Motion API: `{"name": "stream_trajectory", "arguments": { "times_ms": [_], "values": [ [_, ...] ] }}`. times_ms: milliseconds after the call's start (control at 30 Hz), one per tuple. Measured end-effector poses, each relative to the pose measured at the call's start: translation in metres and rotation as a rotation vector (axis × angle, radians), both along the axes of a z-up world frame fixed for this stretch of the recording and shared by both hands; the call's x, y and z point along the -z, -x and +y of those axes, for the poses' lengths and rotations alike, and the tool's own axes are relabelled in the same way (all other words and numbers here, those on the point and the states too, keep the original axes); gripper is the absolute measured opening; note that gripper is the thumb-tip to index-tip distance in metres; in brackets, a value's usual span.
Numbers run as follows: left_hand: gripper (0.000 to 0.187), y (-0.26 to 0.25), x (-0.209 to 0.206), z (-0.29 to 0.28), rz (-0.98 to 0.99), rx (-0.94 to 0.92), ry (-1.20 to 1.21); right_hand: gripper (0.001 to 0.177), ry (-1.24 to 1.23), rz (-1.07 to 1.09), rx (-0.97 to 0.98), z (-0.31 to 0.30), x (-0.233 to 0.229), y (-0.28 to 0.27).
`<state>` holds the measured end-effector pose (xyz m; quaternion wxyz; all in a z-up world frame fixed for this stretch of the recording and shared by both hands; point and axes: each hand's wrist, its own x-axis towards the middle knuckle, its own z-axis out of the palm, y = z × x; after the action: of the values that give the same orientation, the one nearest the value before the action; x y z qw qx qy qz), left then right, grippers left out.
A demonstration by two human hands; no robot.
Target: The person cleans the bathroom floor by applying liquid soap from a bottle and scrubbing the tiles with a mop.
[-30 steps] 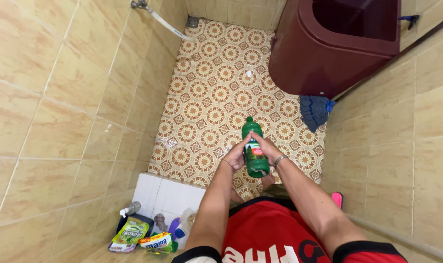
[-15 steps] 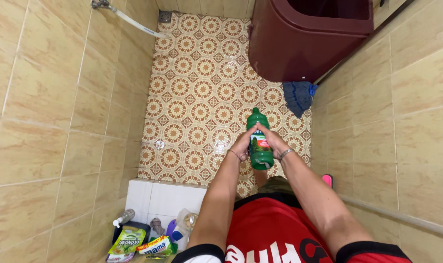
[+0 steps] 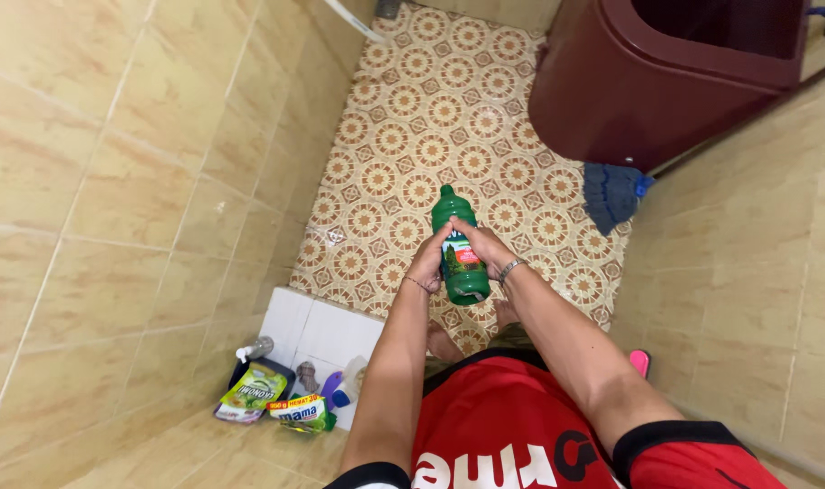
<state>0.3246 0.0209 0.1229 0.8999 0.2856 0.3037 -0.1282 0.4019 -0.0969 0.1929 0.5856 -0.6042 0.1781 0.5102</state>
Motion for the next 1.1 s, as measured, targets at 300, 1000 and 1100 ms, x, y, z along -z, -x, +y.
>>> {"name": "stream_trajectory", "arguments": {
  "times_ms": [300, 1000, 1100],
  "values": [
    [0.055, -0.024, -0.013, 0.001, -0.092, -0.023, -0.059, 0.061, 0.031, -0.099, 0.048, 0.003, -0.027, -0.016],
    [0.061, -0.05, -0.013, -0.077, -0.148, 0.19, -0.013, 0.061, 0.139, -0.111, 0.285, -0.082, -0.028, -0.014],
    [0.06, -0.014, 0.007, -0.057, -0.114, 0.13, 0.049, 0.061, 0.132, -0.069, 0.217, -0.066, 0.015, 0.001]
  ]
}}
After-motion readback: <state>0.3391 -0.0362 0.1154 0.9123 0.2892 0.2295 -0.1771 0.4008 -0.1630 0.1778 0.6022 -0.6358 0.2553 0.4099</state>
